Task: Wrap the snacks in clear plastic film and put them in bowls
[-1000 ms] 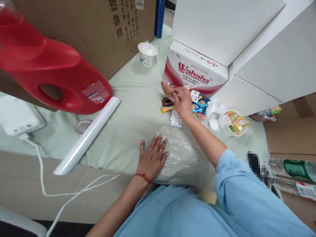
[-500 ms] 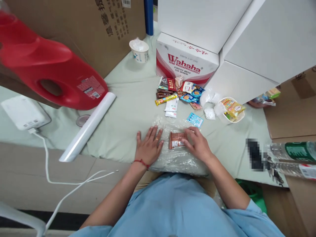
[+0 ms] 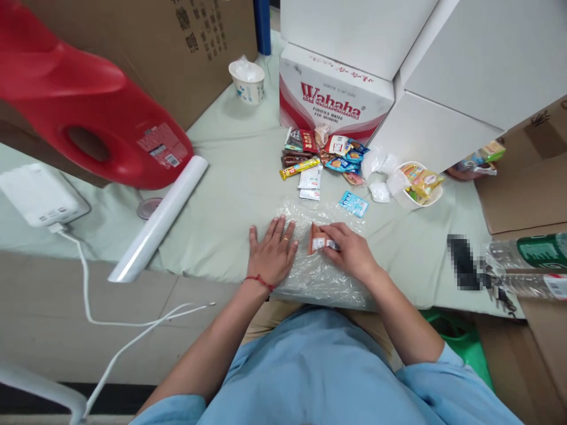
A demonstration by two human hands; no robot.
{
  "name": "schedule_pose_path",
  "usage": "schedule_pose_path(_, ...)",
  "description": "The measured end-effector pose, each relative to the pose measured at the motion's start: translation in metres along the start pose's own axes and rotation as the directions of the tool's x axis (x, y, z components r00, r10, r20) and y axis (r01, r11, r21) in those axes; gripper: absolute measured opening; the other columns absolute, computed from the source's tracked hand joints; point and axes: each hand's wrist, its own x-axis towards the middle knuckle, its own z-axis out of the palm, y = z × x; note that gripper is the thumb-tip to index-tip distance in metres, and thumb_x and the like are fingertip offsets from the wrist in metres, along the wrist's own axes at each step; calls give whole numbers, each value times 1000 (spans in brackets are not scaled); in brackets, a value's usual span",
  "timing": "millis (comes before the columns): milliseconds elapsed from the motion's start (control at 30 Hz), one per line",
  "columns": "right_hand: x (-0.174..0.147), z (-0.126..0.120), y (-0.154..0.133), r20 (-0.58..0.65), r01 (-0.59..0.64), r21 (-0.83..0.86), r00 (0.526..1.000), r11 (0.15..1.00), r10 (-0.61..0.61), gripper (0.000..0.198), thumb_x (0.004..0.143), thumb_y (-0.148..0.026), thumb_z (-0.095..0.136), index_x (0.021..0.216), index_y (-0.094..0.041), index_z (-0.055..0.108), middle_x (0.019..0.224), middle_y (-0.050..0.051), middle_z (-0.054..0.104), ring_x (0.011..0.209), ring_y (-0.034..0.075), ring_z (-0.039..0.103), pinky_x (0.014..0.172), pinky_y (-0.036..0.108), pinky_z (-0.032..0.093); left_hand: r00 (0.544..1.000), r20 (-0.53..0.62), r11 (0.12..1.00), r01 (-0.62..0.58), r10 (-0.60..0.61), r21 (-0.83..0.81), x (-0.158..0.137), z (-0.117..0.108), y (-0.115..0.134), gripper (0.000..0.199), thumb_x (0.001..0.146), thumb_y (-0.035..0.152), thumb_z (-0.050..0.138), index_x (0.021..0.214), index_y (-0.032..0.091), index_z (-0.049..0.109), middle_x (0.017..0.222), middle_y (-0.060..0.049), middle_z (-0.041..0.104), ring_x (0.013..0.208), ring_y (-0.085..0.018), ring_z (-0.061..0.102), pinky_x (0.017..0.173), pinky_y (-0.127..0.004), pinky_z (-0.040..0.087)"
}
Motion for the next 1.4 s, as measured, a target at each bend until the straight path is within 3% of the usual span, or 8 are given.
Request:
schedule_pose_path(100,0,12,-2,106,-11,-38,994,999,15,60,93,-29,71,150,-27,53,151,11,54,121,30,66,95,41,58,1000,-7,1000,-9,9,2,0,0,0,56,107,42,32,160,26,39,171,-13,28,155,-32,34,123,-74,7)
schedule_pose_path(300,-60,4,19,-59,126,63,991,990,-123,53,101,-41,61,151,-29,48,152,14,50,131,29,58,101,45,57,997,-70,998,-18,13,-67,-8,-15,-8,56,104,43,42,157,25,45,172,-14,25,160,-38,21,121,-71,20)
schedule_pose_path(567,-126,19,49,-110,205,89,975,975,-195,22,103,-22,56,120,-24,70,129,14,66,117,28,60,94,48,57,872,114,862,-436,475,-259,-59,-32,-55,64,92,52,66,150,28,52,160,-11,50,151,-31,42,129,-56,18)
schedule_pose_path(667,-116,15,52,-114,220,190,973,957,-201,21,104,-19,52,113,-23,70,115,11,72,106,24,65,90,43,57,892,94,867,-398,442,-300,-63,-29,-63,25,100,37,57,118,29,72,149,-7,62,147,-27,48,127,-55,25)
schedule_pose_path(933,-70,-39,49,-109,222,265,974,938,-200,23,105,-39,54,111,-23,69,99,7,73,92,20,67,84,36,55,976,-25,854,-202,217,-480,-8,-46,-38,26,103,39,47,95,24,66,104,-6,77,121,-23,67,110,-45,49)
schedule_pose_path(1100,-91,-5,27,-67,345,21,937,938,-343,85,81,-68,76,146,-17,53,139,20,60,128,37,53,108,56,47,975,-61,856,-218,215,-469,6,-39,-22,25,104,39,45,96,24,63,108,-5,77,117,-22,68,117,-48,41)
schedule_pose_path(1233,-114,31,23,-106,240,-79,963,968,-248,39,99,-33,63,135,-17,62,130,17,67,123,34,56,104,55,47,984,-72,883,-177,162,-435,12,-30,-19,30,104,43,41,97,24,63,109,-6,76,106,-22,69,113,-45,44)
schedule_pose_path(1400,-98,9,41,-130,67,282,991,957,-31,22,104,-32,51,100,-22,70,88,6,73,84,21,65,81,36,52,997,-77,921,-51,23,-387,31,-23,-16,35,102,46,39,92,23,65,90,-6,74,89,-22,68,91,-37,51)
